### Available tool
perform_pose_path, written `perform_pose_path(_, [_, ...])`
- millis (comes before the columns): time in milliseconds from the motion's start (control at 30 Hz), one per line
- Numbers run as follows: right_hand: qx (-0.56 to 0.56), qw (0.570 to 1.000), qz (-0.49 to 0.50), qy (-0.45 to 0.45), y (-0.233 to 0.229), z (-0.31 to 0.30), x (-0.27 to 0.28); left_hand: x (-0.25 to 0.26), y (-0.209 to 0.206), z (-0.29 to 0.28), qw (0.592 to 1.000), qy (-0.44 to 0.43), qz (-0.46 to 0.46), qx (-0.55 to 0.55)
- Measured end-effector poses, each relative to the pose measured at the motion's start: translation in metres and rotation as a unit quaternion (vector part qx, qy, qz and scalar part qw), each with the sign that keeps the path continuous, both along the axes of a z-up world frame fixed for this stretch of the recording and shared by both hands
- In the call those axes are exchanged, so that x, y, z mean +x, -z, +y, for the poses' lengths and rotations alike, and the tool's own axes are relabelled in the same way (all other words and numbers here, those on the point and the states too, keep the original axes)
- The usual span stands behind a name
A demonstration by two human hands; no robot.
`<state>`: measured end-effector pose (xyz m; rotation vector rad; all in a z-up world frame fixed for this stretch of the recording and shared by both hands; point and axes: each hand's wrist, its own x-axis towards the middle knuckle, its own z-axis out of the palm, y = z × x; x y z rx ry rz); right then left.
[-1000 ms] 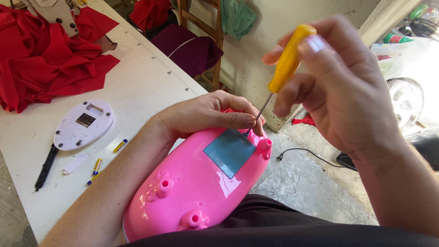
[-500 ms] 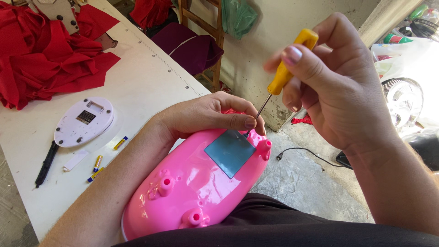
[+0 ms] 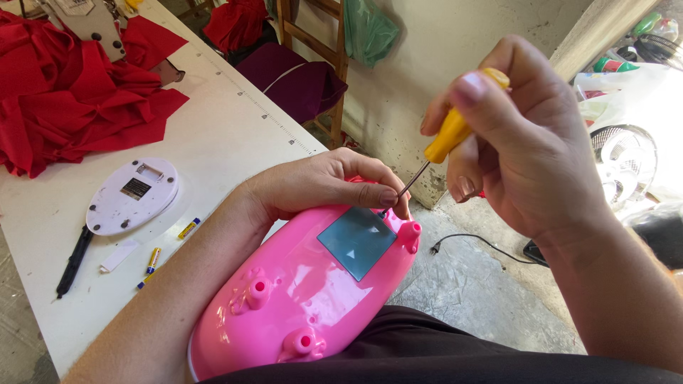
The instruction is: The person uses a yellow screwdriver to remove a screw from a pink plastic toy, then places the toy on the table. They insert two AA batteries into a black remote control and close the cover. Next, they insert two AA batteries into a white circular device and close its battery compartment.
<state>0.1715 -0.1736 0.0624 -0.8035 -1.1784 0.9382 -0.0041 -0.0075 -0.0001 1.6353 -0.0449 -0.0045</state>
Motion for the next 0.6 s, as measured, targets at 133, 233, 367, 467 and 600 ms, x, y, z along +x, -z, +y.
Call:
perform_pose_path(133, [-0.027,0.998,0.06,-0.02,-0.0041,-0.0017,-0.0017,-0.0026,-0.0008,0.0018,1.0,-0.007,0.007,-0.027])
perform_pose_path(233, [-0.064,0.997,0.036,0.035,-0.0054,-0.0026,-0.0057,-0.0029,-0.0006,0.0008,1.0,-0.006,0.008,-0.028])
perform_pose_path(367, [-0.034,0.999,0.021,0.017,0.0002,-0.0026,-0.0055,-0.0052,-0.0005,-0.0007,0.998,0.016,0.001,-0.06])
perform_pose_path(467, [0.025,0.999,0.006,-0.024,0.0041,0.0006,-0.0024,-0.0057,0.0004,-0.0023,0.998,0.023,-0.005,-0.059])
perform_pose_path(600, [0.016,0.999,0.03,-0.015,-0.0003,-0.0006,-0.003,-0.0028,0.0008,-0.002,1.0,0.019,-0.024,-0.004])
